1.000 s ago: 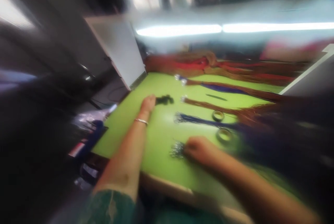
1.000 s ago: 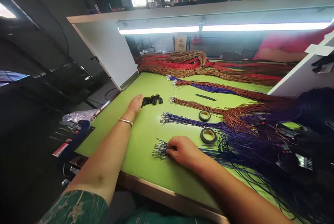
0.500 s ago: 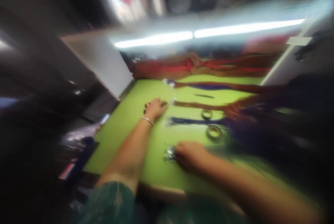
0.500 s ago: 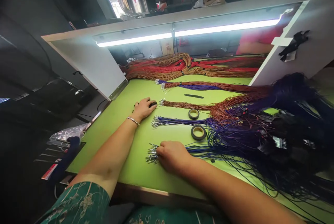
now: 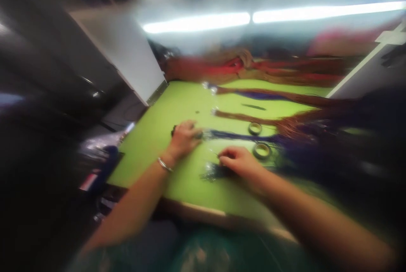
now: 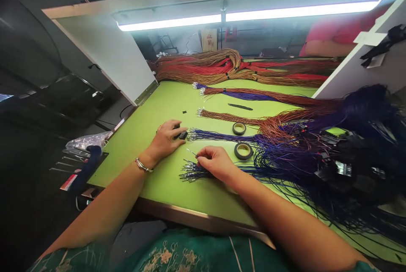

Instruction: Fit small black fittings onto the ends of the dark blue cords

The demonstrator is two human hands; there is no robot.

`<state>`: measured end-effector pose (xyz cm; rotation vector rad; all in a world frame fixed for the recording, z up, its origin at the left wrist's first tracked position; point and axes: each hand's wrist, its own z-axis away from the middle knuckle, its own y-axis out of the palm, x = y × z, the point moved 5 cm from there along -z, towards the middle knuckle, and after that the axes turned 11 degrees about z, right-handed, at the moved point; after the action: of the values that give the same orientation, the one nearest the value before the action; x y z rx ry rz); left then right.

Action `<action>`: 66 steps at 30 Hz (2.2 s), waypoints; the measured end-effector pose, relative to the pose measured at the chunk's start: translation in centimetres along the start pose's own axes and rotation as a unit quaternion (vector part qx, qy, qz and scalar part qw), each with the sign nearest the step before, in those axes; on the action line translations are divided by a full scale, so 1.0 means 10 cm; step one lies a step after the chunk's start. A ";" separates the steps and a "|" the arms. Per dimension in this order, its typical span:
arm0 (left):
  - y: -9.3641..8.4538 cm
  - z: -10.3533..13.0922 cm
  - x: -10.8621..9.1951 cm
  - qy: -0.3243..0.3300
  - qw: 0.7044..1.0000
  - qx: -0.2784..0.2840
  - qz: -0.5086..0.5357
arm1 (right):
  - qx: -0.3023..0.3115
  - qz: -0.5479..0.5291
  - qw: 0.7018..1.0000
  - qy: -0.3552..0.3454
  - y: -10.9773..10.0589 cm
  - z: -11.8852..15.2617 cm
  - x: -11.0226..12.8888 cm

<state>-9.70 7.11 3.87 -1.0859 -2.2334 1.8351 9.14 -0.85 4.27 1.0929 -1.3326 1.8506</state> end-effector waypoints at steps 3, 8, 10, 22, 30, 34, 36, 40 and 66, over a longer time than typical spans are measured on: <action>0.08 -0.01 -0.14 0.031 0.998 0.044 0.013 | -0.015 -0.003 1.000 0.004 -0.03 -0.01 0.03; 0.06 -0.03 -0.13 -0.029 0.998 0.046 -0.010 | -0.027 0.019 0.999 -0.009 -0.07 -0.02 0.09; -0.08 -0.01 -0.05 -0.086 0.996 -0.023 0.026 | -0.023 0.007 1.000 -0.006 -0.08 -0.02 0.08; 0.20 0.21 -0.49 -0.301 0.655 0.019 0.692 | -0.123 0.012 0.992 -0.012 -0.24 -0.05 -0.03; 0.44 0.30 -0.59 -0.320 0.552 0.066 0.767 | -0.129 0.068 0.988 -0.045 -0.20 -0.10 -0.06; 0.45 0.30 -0.60 -0.317 0.545 0.078 0.772 | -0.125 0.080 0.988 -0.044 -0.17 -0.11 -0.10; 0.45 0.30 -0.61 -0.315 0.545 0.082 0.773 | -0.123 0.088 0.988 -0.043 -0.16 -0.12 -0.12; 0.45 0.31 -0.62 -0.308 0.559 0.083 0.766 | -0.115 0.113 0.986 -0.045 -0.14 -0.11 -0.13; 0.51 0.35 -0.60 -0.250 0.683 0.062 0.683 | -0.080 0.108 0.989 -0.058 -0.10 -0.10 -0.12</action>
<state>-4.39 1.14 0.63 -2.9970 -1.1489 2.8596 10.25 0.38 3.49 1.0183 -1.6953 1.8152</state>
